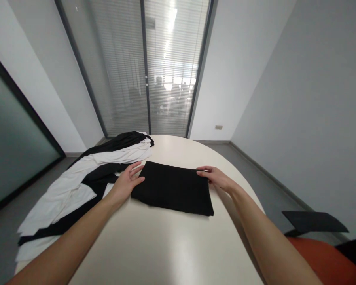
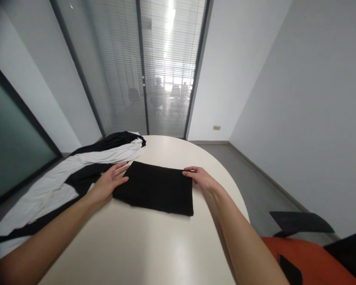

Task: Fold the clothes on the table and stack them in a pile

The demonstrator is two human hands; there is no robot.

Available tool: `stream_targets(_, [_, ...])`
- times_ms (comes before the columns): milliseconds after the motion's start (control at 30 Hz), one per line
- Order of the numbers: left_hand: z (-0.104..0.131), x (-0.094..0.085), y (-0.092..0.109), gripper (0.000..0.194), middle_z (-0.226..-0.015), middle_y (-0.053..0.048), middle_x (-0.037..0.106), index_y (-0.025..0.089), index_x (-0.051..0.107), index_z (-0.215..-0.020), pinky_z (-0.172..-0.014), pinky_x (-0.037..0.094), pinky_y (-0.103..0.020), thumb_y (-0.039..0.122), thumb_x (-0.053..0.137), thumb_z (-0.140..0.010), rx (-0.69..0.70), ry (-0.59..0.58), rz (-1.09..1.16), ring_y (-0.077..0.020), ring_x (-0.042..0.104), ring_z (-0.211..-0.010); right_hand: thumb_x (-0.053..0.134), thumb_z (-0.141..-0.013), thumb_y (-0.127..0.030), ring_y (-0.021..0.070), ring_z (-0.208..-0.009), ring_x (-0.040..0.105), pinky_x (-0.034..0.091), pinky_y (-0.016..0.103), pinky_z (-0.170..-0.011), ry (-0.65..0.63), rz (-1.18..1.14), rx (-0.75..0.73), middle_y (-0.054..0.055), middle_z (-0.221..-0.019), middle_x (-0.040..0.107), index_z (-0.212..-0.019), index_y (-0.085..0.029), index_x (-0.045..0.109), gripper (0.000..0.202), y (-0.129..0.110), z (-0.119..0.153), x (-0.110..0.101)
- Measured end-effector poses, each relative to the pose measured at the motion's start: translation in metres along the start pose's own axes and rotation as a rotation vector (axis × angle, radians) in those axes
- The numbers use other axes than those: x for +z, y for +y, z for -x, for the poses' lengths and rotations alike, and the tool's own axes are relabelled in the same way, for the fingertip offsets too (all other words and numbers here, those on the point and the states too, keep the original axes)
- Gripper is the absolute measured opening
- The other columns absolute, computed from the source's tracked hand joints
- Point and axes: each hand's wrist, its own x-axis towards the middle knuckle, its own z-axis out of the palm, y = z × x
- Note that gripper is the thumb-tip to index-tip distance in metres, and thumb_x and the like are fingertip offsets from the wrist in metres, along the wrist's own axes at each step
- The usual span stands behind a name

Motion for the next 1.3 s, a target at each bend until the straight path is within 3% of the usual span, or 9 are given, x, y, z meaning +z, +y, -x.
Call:
stream_targets(133, [-0.004,-0.005,-0.01,0.057,-0.143,-0.017,0.054,0.019,0.049,-0.134,-0.101,0.05,-0.05,0.039,0.064,-0.083,0.088,0.071,-0.337,-0.0283,0.065,-0.115,0.07,-0.075,-0.04,0.0238,-0.09,0.065,0.048,0.035,-0.085,-0.054,0.167,-0.084,0.008,-0.096,0.075,-0.098,-0.015,0.076,0.034,0.007,0.001,-0.021])
stream_targets(300, [-0.007,-0.017,-0.025,0.047,-0.134,-0.019,0.06,0.011,0.051,-0.132,-0.11,0.041,-0.05,0.035,0.048,-0.092,0.266,0.093,-0.708,-0.0301,0.057,-0.126,0.062,-0.083,-0.054,0.0287,-0.093,0.067,0.048,0.038,-0.088,-0.048,0.374,-0.081,0.009,-0.095,0.076,-0.09,-0.017,0.078,0.041,-0.003,-0.008,-0.023])
stream_targets(400, [-0.01,-0.022,-0.035,0.045,-0.133,-0.018,0.061,0.01,0.054,-0.13,-0.111,0.041,-0.05,0.033,0.043,-0.093,0.295,0.057,-0.772,-0.0295,0.057,-0.127,0.063,-0.081,-0.065,0.0284,-0.089,0.068,0.05,0.037,-0.084,-0.071,0.417,-0.09,0.009,-0.094,0.077,-0.09,-0.018,0.078,0.05,-0.022,-0.023,-0.008])
stream_targets(567, [-0.011,-0.025,-0.04,0.039,-0.128,-0.015,0.064,0.014,0.057,-0.126,-0.11,0.042,-0.051,0.03,0.041,-0.094,0.336,0.04,-0.808,-0.0282,0.058,-0.124,0.068,-0.074,-0.072,0.0266,-0.083,0.069,0.053,0.034,-0.078,-0.268,0.429,-0.036,0.009,-0.091,0.077,-0.087,-0.02,0.08,0.054,-0.048,-0.047,0.018])
stream_targets(767, [-0.011,-0.025,-0.039,0.04,-0.127,-0.016,0.064,0.012,0.058,-0.125,-0.11,0.042,-0.05,0.03,0.039,-0.095,0.324,0.029,-0.791,-0.0277,0.057,-0.123,0.069,-0.074,-0.072,0.0228,-0.07,0.068,0.052,0.03,-0.063,-0.431,0.427,-0.08,0.009,-0.08,0.076,-0.081,-0.018,0.078,0.055,-0.049,-0.054,0.024])
stream_targets(867, [-0.012,-0.025,-0.04,0.038,-0.127,-0.015,0.064,0.013,0.059,-0.123,-0.111,0.042,-0.05,0.03,0.041,-0.094,0.329,0.032,-0.782,-0.027,0.058,-0.122,0.068,-0.075,-0.072,0.0211,-0.066,0.066,0.051,0.029,-0.06,-0.348,0.363,-0.11,0.008,-0.079,0.076,-0.082,-0.017,0.077,0.056,-0.04,-0.057,0.013])
stream_targets(967, [-0.013,-0.025,-0.042,0.037,-0.126,-0.013,0.064,0.015,0.059,-0.122,-0.111,0.041,-0.05,0.029,0.042,-0.092,0.331,0.034,-0.792,-0.0267,0.058,-0.123,0.068,-0.078,-0.069,0.0214,-0.069,0.068,0.052,0.029,-0.062,-0.184,0.317,-0.054,0.008,-0.08,0.076,-0.084,-0.016,0.075,0.053,-0.026,-0.066,-0.009])
stream_targets(1133, [-0.013,-0.023,-0.039,0.038,-0.126,-0.013,0.065,0.017,0.059,-0.123,-0.112,0.041,-0.052,0.029,0.041,-0.091,0.32,0.035,-0.812,-0.0273,0.057,-0.122,0.065,-0.086,-0.058,0.0235,-0.075,0.071,0.055,0.031,-0.07,0.115,0.29,0.115,0.012,-0.085,0.076,-0.092,-0.013,0.074,0.046,0.007,-0.087,-0.065])
stream_targets(1300, [-0.013,-0.021,-0.038,0.036,-0.124,-0.013,0.065,0.017,0.059,-0.122,-0.11,0.042,-0.051,0.029,0.042,-0.092,0.35,0.038,-0.821,-0.0269,0.058,-0.121,0.062,-0.089,-0.052,0.0281,-0.085,0.072,0.055,0.035,-0.075,0.338,0.429,0.234,0.016,-0.09,0.075,-0.098,-0.01,0.076,0.045,0.035,-0.097,-0.12])
